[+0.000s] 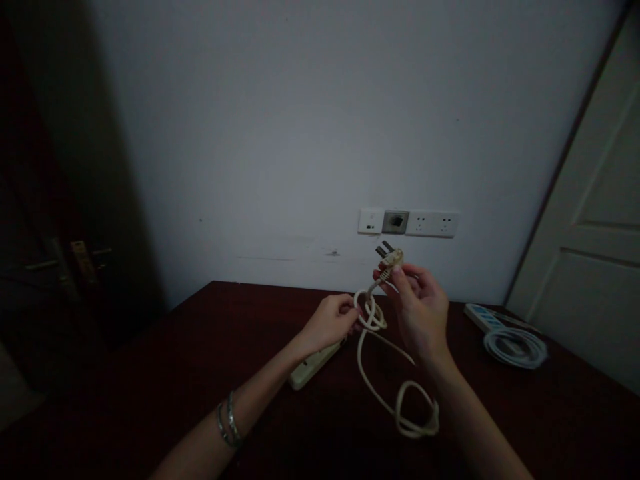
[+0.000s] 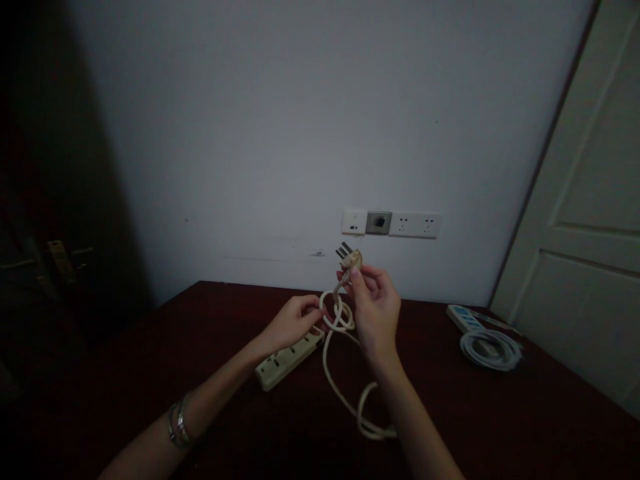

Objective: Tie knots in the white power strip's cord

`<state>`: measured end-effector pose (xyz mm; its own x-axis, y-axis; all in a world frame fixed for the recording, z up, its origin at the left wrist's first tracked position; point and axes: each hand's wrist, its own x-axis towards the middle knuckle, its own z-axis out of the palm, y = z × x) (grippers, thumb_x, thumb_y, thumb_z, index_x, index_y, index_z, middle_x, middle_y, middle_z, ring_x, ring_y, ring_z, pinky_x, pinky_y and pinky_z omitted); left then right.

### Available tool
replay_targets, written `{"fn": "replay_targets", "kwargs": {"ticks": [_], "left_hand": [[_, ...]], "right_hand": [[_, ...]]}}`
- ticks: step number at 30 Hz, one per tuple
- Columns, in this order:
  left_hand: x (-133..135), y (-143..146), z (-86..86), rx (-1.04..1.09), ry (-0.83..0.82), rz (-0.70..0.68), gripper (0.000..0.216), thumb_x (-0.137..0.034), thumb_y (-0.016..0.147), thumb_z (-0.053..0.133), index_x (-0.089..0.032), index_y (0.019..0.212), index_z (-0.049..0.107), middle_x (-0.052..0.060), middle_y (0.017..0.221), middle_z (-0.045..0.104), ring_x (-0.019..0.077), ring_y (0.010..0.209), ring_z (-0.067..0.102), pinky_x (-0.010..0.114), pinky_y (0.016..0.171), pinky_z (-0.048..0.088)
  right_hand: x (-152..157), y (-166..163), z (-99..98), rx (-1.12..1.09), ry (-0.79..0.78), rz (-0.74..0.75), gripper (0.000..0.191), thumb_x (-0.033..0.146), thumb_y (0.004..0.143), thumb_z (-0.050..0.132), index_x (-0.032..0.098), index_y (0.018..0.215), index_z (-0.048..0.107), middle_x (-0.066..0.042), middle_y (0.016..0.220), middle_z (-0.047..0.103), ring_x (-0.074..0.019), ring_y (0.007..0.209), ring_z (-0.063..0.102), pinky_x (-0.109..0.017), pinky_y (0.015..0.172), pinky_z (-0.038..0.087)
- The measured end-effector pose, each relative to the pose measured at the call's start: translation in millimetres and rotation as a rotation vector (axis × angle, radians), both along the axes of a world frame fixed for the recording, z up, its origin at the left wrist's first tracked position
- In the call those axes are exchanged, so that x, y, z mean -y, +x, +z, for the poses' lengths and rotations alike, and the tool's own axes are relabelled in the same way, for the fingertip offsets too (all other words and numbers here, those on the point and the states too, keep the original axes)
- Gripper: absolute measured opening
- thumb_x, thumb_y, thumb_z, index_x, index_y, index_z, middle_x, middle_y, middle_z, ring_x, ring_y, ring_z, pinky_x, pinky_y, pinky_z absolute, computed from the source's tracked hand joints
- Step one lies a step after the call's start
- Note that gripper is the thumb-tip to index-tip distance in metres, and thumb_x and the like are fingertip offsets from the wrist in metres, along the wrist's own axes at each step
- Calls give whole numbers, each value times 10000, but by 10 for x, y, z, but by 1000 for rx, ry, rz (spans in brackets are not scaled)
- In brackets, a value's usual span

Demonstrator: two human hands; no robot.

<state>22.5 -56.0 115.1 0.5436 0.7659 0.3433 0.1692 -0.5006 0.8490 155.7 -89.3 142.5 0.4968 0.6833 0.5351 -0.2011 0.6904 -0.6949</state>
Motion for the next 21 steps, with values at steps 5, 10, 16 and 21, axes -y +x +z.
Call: {"fn": "replay_targets", "kwargs": {"ticks": [5, 10, 16, 21], "left_hand": [[-31, -57, 18, 16, 155, 114, 231, -336, 868, 356, -163, 773, 477, 25, 778, 581, 132, 752, 551, 275, 727, 437], [-37, -90, 54, 142, -188, -98, 254, -421, 875, 316, -179, 855, 385, 29, 711, 596, 142, 591, 604, 279, 566, 470], [-39, -138, 86, 215, -334, -313, 251, -419, 874, 335, -172, 915, 345, 53, 652, 622, 180, 535, 633, 267, 489, 472], [6, -183, 119, 163, -373, -403, 267, -411, 887, 312, -174, 1003, 347, 45, 679, 620, 162, 509, 624, 266, 494, 469]], "right_hand": [[-27, 138, 24, 62, 55, 42, 243, 328, 691, 692, 177, 835, 570, -44, 825, 689, -183, 779, 662, -405, 783, 523], [-46, 261, 34, 126, 70, 108, 215, 313, 705, 684, 184, 830, 565, -34, 826, 689, -183, 778, 663, -414, 782, 527], [23, 314, 85, 299, 77, 95, 199, 303, 720, 672, 189, 839, 562, -34, 845, 687, -167, 782, 659, -397, 819, 513], [36, 329, 93, 359, 17, 99, 235, 341, 688, 690, 184, 813, 568, -36, 837, 679, -175, 801, 649, -394, 807, 512]]}}
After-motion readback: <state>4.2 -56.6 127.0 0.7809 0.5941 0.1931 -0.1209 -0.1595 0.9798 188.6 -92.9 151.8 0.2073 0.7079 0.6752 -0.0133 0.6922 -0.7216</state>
